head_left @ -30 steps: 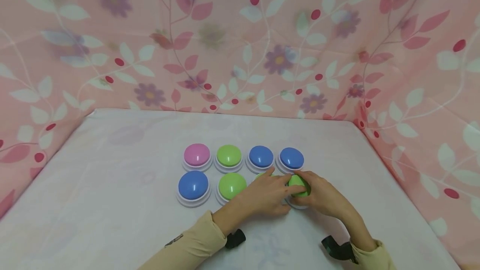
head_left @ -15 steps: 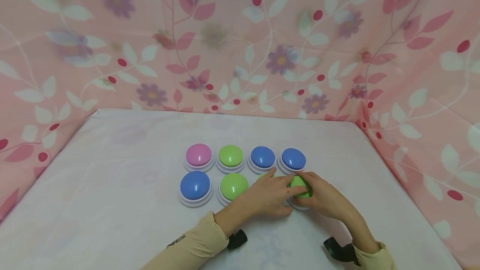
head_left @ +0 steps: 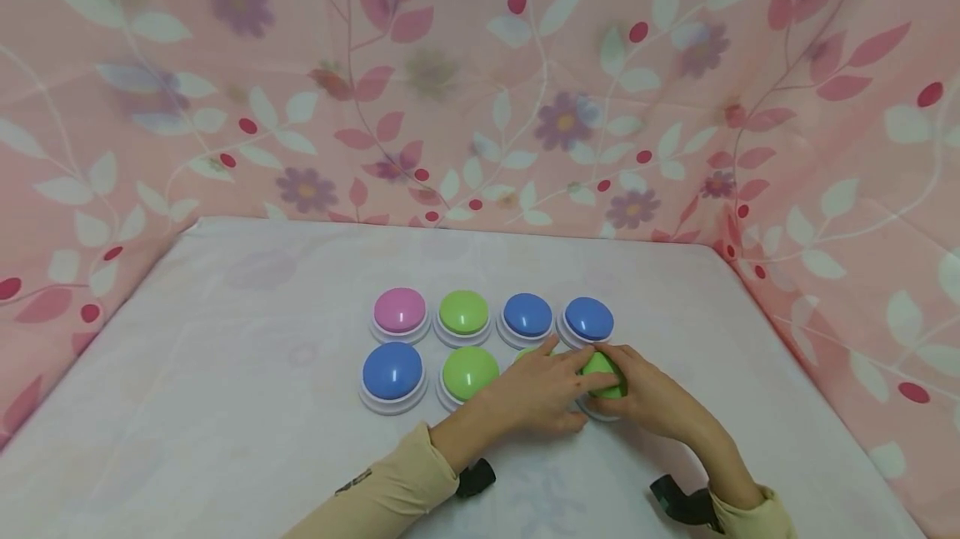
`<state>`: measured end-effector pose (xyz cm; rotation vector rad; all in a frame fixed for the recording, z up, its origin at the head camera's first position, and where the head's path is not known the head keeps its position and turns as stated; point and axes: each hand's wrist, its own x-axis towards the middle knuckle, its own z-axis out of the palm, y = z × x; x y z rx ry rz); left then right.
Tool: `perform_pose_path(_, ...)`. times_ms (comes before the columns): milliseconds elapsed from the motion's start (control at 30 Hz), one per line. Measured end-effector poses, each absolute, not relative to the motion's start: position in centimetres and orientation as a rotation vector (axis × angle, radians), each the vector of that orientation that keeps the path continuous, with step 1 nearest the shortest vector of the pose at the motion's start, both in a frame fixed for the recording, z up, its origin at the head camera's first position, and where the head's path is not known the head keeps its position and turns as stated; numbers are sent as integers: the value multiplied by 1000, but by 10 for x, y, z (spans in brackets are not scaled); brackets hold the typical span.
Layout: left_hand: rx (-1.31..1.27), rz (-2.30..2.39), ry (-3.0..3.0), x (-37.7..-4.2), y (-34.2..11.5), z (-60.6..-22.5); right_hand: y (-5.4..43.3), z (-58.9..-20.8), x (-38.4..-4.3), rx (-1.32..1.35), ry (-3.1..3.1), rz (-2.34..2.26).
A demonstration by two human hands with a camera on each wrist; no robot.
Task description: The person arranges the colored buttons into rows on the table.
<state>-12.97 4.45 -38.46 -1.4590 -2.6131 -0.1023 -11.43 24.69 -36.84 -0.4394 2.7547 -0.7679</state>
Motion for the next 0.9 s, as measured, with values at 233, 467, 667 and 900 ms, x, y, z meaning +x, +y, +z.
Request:
perform_pose_path(233,-1470,-150,-2602,-130,40,-380,247,-366,-118,-496,2719,-802)
perform_pose_path(467,-1465,-321,-2630,-131,28,-365,248,-353,-122,-496,2724,-778)
perform_pose_path(667,-1418,-400,-2673,-130,11,-353,250,-333,-129,-531,2765,-751)
perform_pose_path(900,-1342,-445,-2715,-132,-13,-344,253,-316,-137,-559,2810,-744)
